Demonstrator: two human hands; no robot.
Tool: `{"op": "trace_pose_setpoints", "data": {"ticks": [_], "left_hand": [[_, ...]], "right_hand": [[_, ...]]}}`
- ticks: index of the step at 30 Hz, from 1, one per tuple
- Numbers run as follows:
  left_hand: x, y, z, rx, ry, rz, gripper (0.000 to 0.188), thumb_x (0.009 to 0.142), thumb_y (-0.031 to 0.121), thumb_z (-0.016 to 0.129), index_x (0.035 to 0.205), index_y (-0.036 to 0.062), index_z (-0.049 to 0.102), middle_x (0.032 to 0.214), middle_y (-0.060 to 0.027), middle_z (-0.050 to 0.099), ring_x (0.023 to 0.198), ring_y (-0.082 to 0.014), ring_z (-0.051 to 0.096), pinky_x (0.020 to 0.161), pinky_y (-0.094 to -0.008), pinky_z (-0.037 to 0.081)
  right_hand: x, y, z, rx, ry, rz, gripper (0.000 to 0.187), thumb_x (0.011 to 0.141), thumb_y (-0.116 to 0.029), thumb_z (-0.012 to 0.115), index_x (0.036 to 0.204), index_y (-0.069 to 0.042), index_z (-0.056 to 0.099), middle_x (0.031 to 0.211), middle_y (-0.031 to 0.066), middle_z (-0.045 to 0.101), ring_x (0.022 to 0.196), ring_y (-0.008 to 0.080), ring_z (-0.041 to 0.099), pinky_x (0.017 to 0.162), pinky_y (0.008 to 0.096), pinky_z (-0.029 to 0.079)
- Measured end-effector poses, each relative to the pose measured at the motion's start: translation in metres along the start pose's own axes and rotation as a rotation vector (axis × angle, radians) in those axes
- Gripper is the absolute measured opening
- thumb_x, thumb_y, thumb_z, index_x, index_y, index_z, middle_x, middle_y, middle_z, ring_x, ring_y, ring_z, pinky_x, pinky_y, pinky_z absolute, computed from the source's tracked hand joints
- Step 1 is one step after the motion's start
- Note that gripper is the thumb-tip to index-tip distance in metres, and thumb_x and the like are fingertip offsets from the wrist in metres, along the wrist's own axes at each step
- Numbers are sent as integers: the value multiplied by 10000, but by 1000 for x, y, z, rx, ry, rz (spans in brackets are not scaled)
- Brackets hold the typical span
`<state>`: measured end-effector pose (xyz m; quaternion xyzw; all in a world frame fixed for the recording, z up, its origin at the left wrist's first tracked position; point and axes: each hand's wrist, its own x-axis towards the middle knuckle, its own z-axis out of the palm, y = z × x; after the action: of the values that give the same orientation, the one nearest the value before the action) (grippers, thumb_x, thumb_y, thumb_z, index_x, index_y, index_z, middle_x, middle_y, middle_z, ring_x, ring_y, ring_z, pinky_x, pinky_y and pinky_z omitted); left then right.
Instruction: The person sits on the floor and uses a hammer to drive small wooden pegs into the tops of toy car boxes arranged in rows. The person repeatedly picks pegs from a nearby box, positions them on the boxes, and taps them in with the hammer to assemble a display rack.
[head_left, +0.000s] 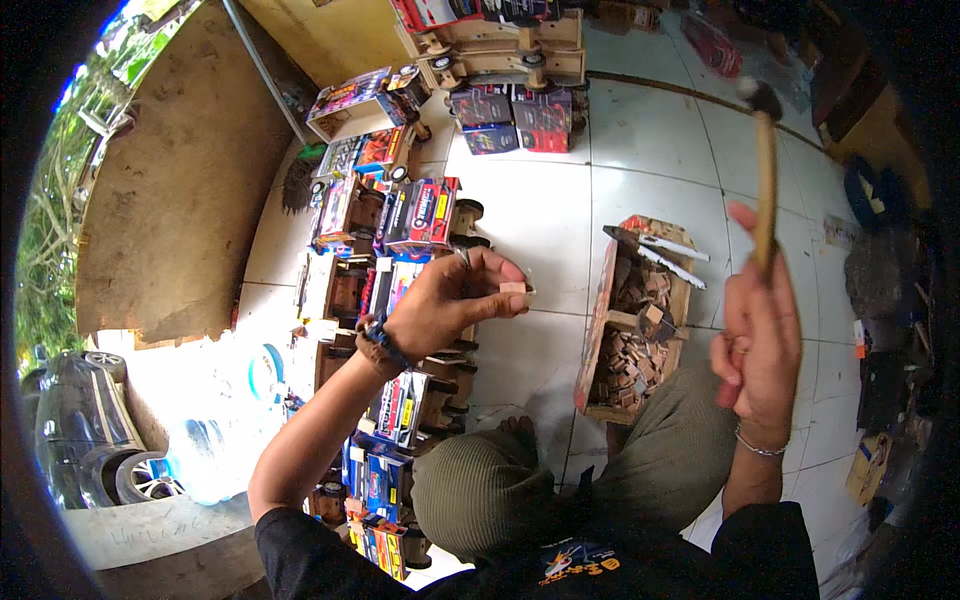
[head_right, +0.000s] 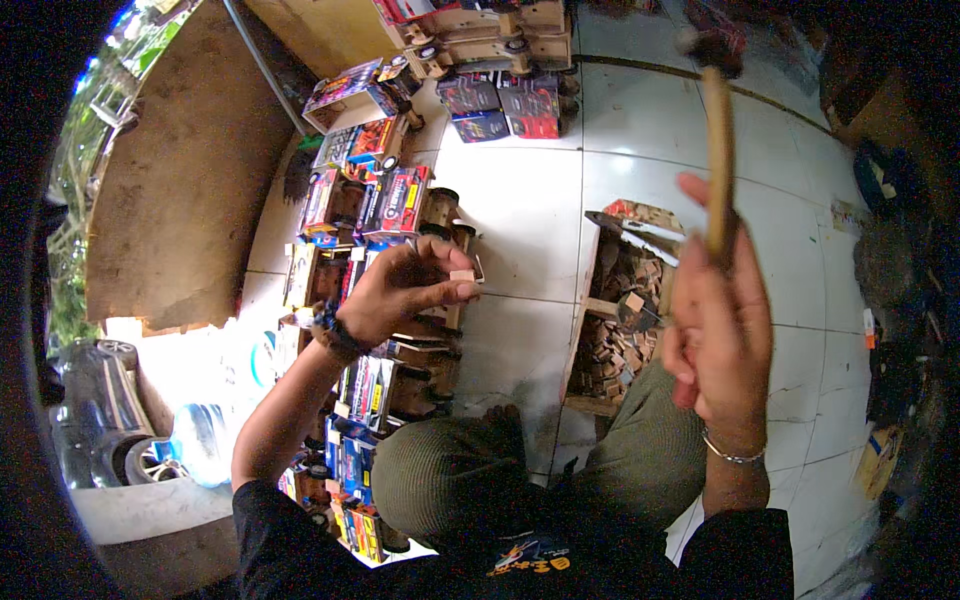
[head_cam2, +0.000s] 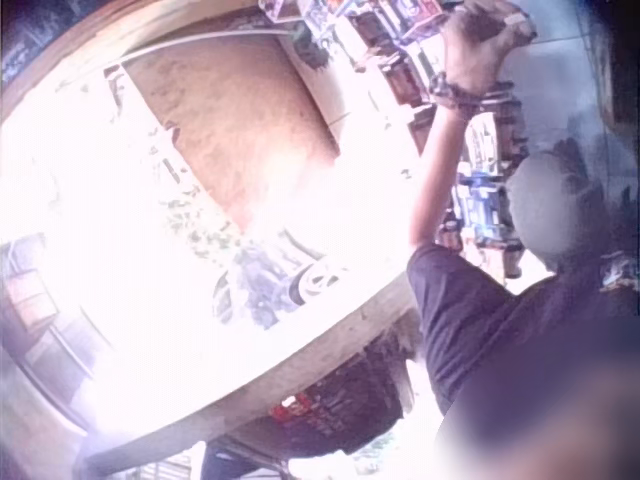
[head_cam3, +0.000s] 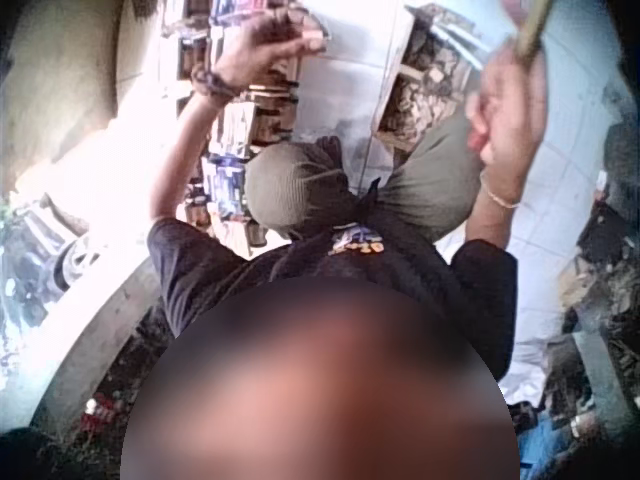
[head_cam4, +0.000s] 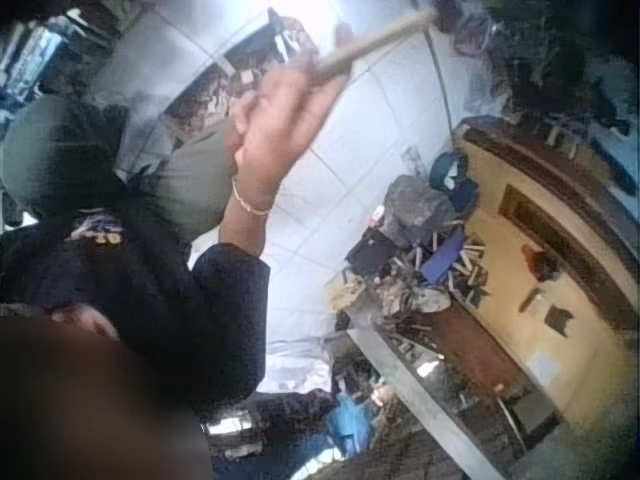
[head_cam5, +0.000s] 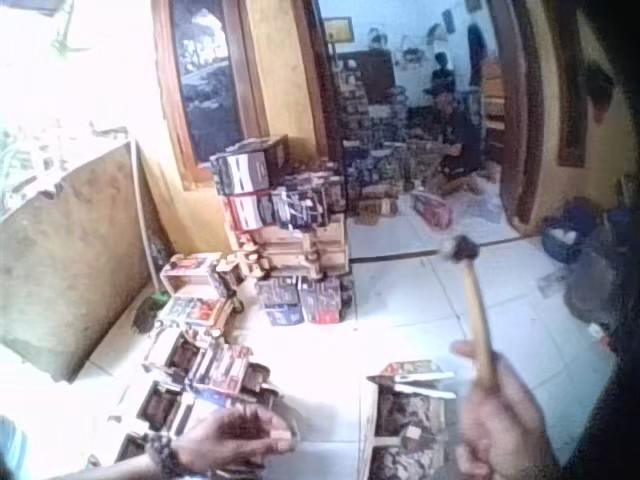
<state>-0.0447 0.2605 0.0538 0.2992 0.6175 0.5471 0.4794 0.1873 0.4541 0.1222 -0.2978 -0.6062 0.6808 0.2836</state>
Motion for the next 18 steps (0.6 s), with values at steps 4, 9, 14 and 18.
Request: {"op": "trace_pose_setpoints", "data": {"ticks": [4, 9, 14, 18], "left_hand": [[-19, 17, 12, -56, -56, 2, 265, 938, 98, 699, 1175, 0, 633, 1035, -59, 705, 956, -132, 686, 847, -267, 547], [-30, 26, 27, -258, -163, 24, 256, 944, 69, 680, 1176, 1, 596, 1035, -81, 706, 961, -149, 690, 833, -280, 559], [-36, 24, 23, -216, -163, 53, 223, 944, 59, 675, 1140, -1, 587, 1039, -105, 708, 966, -164, 693, 846, -290, 567], [-39, 22, 22, -283, -180, 15, 211, 947, 66, 674, 1128, -2, 587, 1030, -113, 707, 948, -174, 703, 839, -293, 573]], "right_hand": [[-2, 13, 16, -165, -326, 68, 482, 1006, -128, 573, 1468, -65, 449, 647, -106, 385, 459, -22, 299, 388, 160, 292], [-11, 25, 38, -413, -552, -78, 473, 908, -80, 729, 1355, -61, 576, 684, -108, 393, 619, 0, 371, 589, 184, 336], [-10, 31, 47, -378, -583, -120, 285, 929, -122, 712, 1196, -72, 628, 693, -32, 655, 623, 7, 601, 523, 220, 463], [-9, 36, 46, -231, -626, -48, 257, 935, -102, 702, 1173, -67, 610, 688, -68, 605, 621, -15, 554, 504, 202, 419]]}}
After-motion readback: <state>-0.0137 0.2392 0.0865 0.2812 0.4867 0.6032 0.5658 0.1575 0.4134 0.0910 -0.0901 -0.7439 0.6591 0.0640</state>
